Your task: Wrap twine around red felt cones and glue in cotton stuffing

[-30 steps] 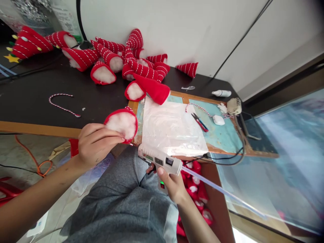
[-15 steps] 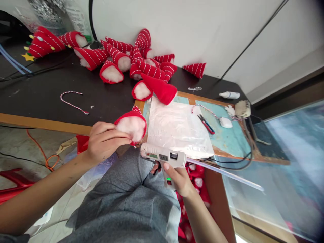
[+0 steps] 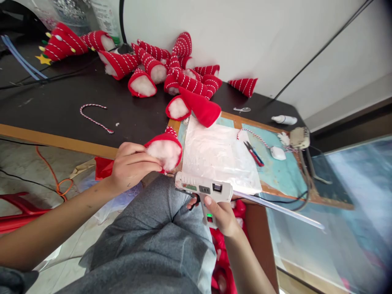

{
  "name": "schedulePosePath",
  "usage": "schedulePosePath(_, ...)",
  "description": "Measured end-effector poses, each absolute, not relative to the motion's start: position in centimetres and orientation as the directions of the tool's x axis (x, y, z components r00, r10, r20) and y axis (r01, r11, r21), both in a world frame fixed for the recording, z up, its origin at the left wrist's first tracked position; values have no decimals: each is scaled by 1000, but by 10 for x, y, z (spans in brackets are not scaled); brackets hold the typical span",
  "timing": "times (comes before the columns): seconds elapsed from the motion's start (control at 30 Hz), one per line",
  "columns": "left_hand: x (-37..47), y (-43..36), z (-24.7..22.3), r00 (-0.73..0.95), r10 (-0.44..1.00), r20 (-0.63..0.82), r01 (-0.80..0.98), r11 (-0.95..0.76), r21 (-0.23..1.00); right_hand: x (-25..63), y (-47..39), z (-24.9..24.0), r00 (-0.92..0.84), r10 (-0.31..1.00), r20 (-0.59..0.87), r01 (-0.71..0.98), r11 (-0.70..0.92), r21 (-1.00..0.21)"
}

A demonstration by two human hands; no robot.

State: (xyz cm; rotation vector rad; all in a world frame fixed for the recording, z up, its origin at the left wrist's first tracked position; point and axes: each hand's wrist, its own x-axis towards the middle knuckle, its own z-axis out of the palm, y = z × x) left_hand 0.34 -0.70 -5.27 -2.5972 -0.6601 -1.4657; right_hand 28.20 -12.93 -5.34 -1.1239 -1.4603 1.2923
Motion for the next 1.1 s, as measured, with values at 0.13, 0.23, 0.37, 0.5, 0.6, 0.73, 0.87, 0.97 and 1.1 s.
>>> schedulePosePath(0.13, 5, -7, -55, 396, 376, 838, 452, -874, 179, 282, -128, -52, -195, 979, 56, 104, 78, -992)
schedulePosePath(0.23, 5, -8, -57, 375, 478, 794, 510, -822, 254, 281, -126, -48, -208, 978, 21, 89, 40, -995)
schedulePosePath(0.37, 3, -8, -56, 389, 470, 792, 485, -836, 258, 278, -122, -45, -202, 979, -21, 67, -8, -998)
schedulePosePath(0.5, 3, -8, -56, 395, 440, 807, 445, -860, 251, 279, -124, -51, -226, 974, 23, 14, 27, -1000)
schedulePosePath(0.6, 4, -8, -57, 364, 505, 783, 471, -825, 313, 285, -129, -59, -237, 971, 37, 4, 39, -999)
schedulePosePath(0.73, 5, -6, -58, 340, 520, 784, 460, -819, 343, 289, -132, -61, -271, 961, 53, 33, 64, -997)
schedulePosePath(0.87, 6, -6, -58, 343, 487, 803, 442, -838, 319, 285, -128, -56, -267, 961, 72, 88, 98, -991)
schedulePosePath(0.97, 6, -7, -59, 352, 488, 799, 437, -840, 321, 282, -125, -55, -234, 971, 58, 105, 85, -991)
schedulePosePath(1.1, 7, -6, -62, 345, 441, 828, 382, -872, 305, 281, -123, -58, -219, 973, 75, 72, 93, -993)
